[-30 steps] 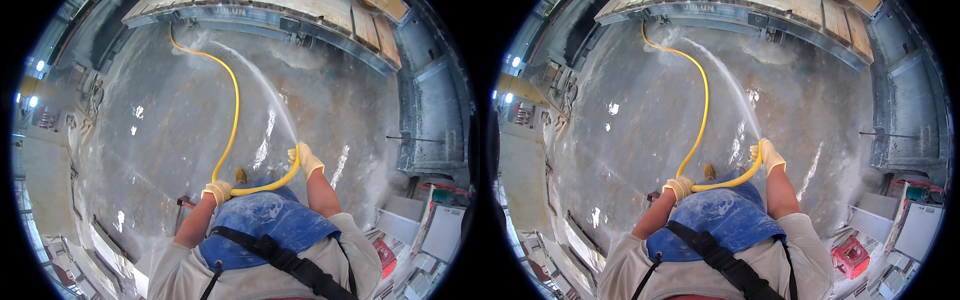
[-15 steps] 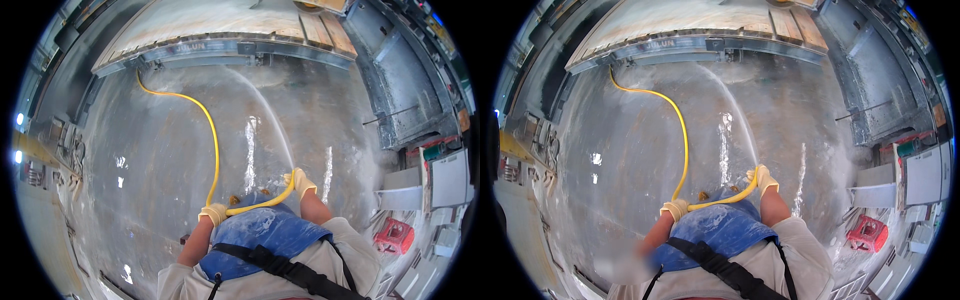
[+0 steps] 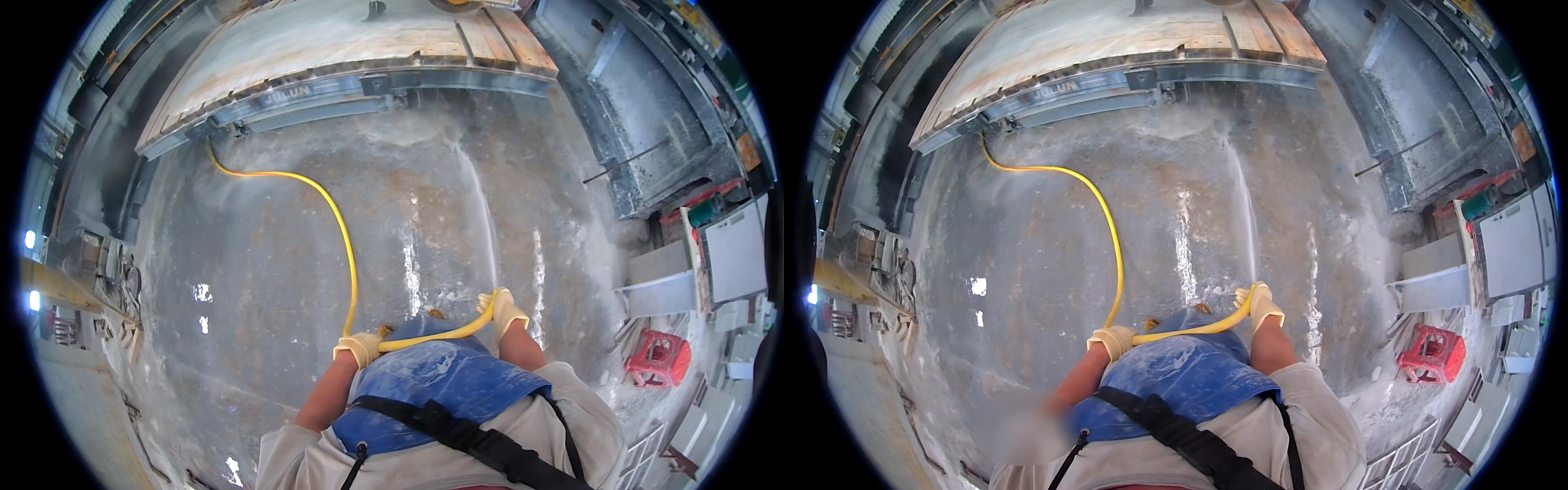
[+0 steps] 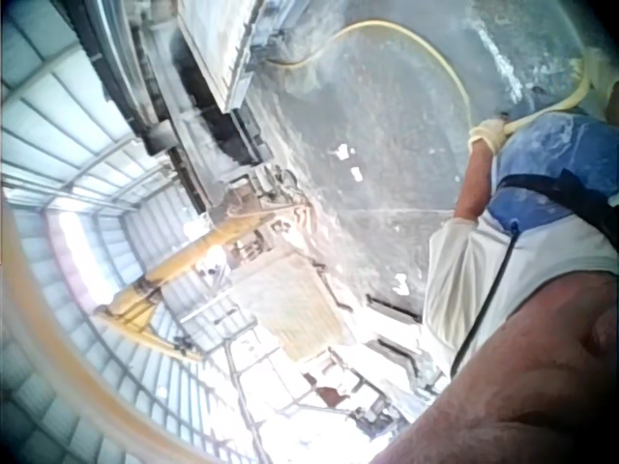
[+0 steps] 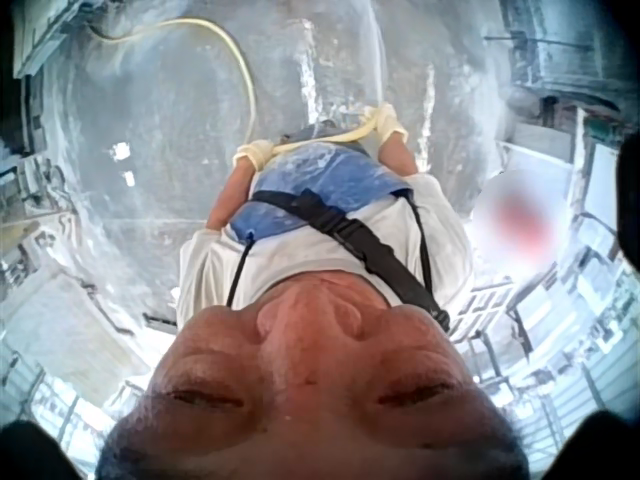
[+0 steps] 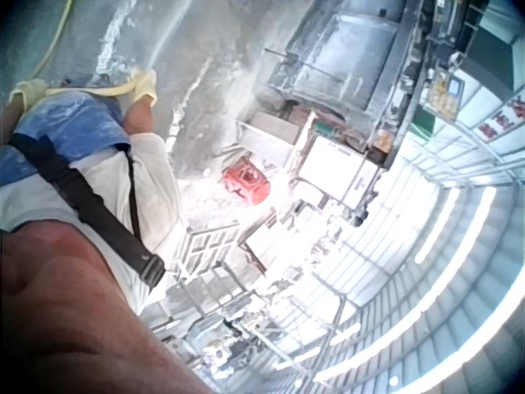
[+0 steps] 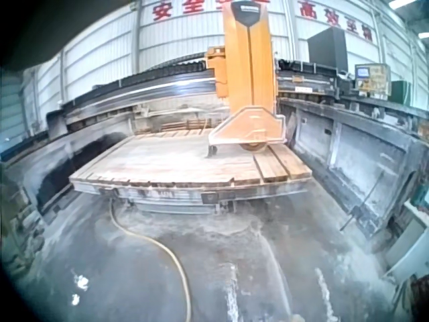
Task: The person picks up several large, flat, white stone slabs from a pile on the floor and moves them aside. Then, using a yellow hose, the person sprays water across the dusty concrete floor to clean it, moving the hose in sweeping motions to cover a wide area.
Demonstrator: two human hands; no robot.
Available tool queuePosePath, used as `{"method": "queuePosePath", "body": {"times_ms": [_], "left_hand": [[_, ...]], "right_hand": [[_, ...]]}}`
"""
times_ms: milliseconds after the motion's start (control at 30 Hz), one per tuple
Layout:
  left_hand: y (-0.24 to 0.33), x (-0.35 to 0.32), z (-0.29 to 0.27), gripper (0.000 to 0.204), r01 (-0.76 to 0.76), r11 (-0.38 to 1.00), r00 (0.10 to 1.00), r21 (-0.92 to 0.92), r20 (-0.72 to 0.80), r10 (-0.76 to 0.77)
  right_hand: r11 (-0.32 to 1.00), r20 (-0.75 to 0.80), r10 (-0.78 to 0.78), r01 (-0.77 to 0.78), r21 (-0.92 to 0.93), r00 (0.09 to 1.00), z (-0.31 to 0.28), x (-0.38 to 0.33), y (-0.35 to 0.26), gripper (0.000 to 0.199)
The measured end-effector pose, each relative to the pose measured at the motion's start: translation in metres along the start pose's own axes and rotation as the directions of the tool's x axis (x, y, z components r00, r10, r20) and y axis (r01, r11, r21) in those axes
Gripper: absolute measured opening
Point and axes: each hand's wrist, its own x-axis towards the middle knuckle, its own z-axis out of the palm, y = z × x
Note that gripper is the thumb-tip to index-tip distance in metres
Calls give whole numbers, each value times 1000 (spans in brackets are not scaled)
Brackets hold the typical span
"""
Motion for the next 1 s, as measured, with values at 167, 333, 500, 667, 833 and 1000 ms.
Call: {"method": "queuePosePath", "body": {"times_ms": [167,333,500,667,833,1000], "left_hand": [[0,5,4,50,-12,999,1000,-36,-29,10],[8,-5,3,40,30,997,996,-76,-84,-36],[4,-4,11,39,65,994,994,-87,-83,-72],[4,-8,16,38,21,998,995,-67,-92,-27],[7,-5,21,37,59,994,994,-87,-85,-66],[7,0,22,38,46,996,997,-77,-55,-51]], "right_hand": [[999,0,45,-45,17,999,1,0,-8,55],[998,-17,18,-18,-52,1000,16,-8,-16,56],[984,21,71,-67,-166,997,34,-23,-31,57],[961,78,-5,26,-274,997,45,-20,-35,56],[934,67,80,-51,-354,995,53,-30,-44,57],[974,70,82,-65,-217,994,39,-38,-37,59]]}}
